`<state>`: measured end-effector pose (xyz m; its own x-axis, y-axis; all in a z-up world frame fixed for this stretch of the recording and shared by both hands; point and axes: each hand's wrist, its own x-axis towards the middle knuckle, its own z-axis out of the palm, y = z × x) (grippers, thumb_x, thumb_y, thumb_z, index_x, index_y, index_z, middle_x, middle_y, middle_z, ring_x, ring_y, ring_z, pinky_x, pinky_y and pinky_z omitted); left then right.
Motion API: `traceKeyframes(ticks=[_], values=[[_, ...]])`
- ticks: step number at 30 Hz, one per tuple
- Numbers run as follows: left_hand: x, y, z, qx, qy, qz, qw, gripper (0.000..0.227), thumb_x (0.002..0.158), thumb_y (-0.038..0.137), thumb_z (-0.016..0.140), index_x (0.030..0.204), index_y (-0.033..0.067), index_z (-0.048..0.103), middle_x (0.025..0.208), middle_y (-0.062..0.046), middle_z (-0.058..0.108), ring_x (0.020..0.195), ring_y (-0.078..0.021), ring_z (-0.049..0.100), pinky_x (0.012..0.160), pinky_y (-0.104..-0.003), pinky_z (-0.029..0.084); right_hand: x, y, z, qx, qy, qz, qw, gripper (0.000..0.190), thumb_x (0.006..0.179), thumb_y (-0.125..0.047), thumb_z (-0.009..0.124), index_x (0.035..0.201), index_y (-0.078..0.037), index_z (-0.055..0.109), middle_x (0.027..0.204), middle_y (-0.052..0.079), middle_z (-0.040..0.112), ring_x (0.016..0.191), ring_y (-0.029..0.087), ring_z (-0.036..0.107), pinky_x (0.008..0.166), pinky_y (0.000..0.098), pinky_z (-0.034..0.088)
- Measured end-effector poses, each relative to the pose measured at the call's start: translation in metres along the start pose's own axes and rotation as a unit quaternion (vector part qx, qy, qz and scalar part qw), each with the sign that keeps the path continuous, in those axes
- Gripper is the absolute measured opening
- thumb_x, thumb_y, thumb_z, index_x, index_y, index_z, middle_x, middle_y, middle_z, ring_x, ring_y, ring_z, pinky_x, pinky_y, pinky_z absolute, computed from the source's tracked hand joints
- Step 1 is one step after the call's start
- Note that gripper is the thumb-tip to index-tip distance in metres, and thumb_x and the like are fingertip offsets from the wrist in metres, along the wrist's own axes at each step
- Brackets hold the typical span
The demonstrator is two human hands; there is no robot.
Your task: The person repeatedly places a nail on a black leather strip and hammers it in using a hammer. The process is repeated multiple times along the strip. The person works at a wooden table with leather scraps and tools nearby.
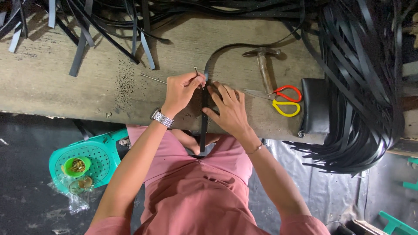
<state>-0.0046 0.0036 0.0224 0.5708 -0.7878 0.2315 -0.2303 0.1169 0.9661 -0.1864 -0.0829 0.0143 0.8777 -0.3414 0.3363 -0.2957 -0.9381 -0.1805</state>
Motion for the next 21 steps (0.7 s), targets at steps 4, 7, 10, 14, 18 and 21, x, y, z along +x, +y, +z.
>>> traceKeyframes(ticks=[4, 7, 10, 14, 18, 21], values=[[-0.01, -0.007, 0.001, -0.035, -0.013, -0.029, 0.999, 0.013, 0.101, 0.01, 0.068, 0.101, 0.0009, 0.077, 0.082, -0.017, 0.077, 0.075, -0.0191, 0.076, 0.069, -0.03, 0.06, -0.002, 0.007, 0.005, -0.017, -0.02, 0.001, 1.0, 0.065, 0.101, -0.067, 0.047, 0.137, -0.015, 0.063, 0.142, 0.011, 0.056, 0.128, 0.026, 0.05, 0.097, 0.0436, 0.034], [-0.013, -0.013, 0.001, -0.035, -0.014, -0.029, 0.999, 0.013, 0.102, 0.008, 0.068, 0.104, -0.0016, 0.076, 0.085, -0.02, 0.077, 0.078, -0.0228, 0.077, 0.07, -0.031, 0.061, 0.0, 0.006, 0.001, -0.005, -0.033, 0.006, 0.999, 0.07, 0.1, -0.071, 0.044, 0.142, -0.018, 0.061, 0.144, 0.01, 0.054, 0.128, 0.027, 0.05, 0.096, 0.044, 0.034], [-0.014, -0.014, 0.0, -0.036, -0.009, -0.025, 0.999, 0.013, 0.102, 0.007, 0.067, 0.105, -0.003, 0.076, 0.087, -0.021, 0.077, 0.079, -0.0237, 0.078, 0.069, -0.031, 0.061, 0.001, 0.006, -0.001, 0.006, -0.038, 0.008, 0.999, 0.073, 0.099, -0.074, 0.044, 0.141, -0.018, 0.062, 0.145, 0.01, 0.054, 0.128, 0.027, 0.05, 0.095, 0.0438, 0.033], [-0.013, -0.014, 0.001, -0.035, 0.0, -0.019, 0.999, 0.012, 0.101, 0.005, 0.068, 0.103, -0.0022, 0.076, 0.083, -0.019, 0.077, 0.075, -0.0232, 0.077, 0.067, -0.031, 0.061, 0.002, 0.005, -0.001, 0.013, -0.038, 0.011, 0.999, 0.075, 0.098, -0.076, 0.043, 0.144, -0.018, 0.06, 0.145, 0.01, 0.052, 0.128, 0.027, 0.048, 0.095, 0.043, 0.032], [-0.013, -0.012, 0.001, -0.028, -0.005, -0.02, 0.999, 0.011, 0.101, 0.005, 0.067, 0.103, -0.0018, 0.076, 0.083, -0.018, 0.077, 0.076, -0.023, 0.078, 0.068, -0.03, 0.061, 0.001, 0.007, 0.002, 0.006, -0.038, 0.014, 0.999, 0.076, 0.097, -0.077, 0.044, 0.144, -0.019, 0.059, 0.146, 0.009, 0.052, 0.129, 0.027, 0.047, 0.096, 0.0433, 0.032], [-0.015, -0.013, 0.002, -0.021, -0.008, -0.009, 1.0, 0.011, 0.101, 0.006, 0.068, 0.102, -0.0012, 0.076, 0.084, -0.018, 0.077, 0.077, -0.0238, 0.078, 0.069, -0.031, 0.061, 0.001, 0.008, 0.003, 0.006, -0.041, 0.012, 0.999, 0.076, 0.096, -0.077, 0.046, 0.144, -0.019, 0.06, 0.146, 0.008, 0.052, 0.129, 0.026, 0.047, 0.095, 0.0432, 0.032]])
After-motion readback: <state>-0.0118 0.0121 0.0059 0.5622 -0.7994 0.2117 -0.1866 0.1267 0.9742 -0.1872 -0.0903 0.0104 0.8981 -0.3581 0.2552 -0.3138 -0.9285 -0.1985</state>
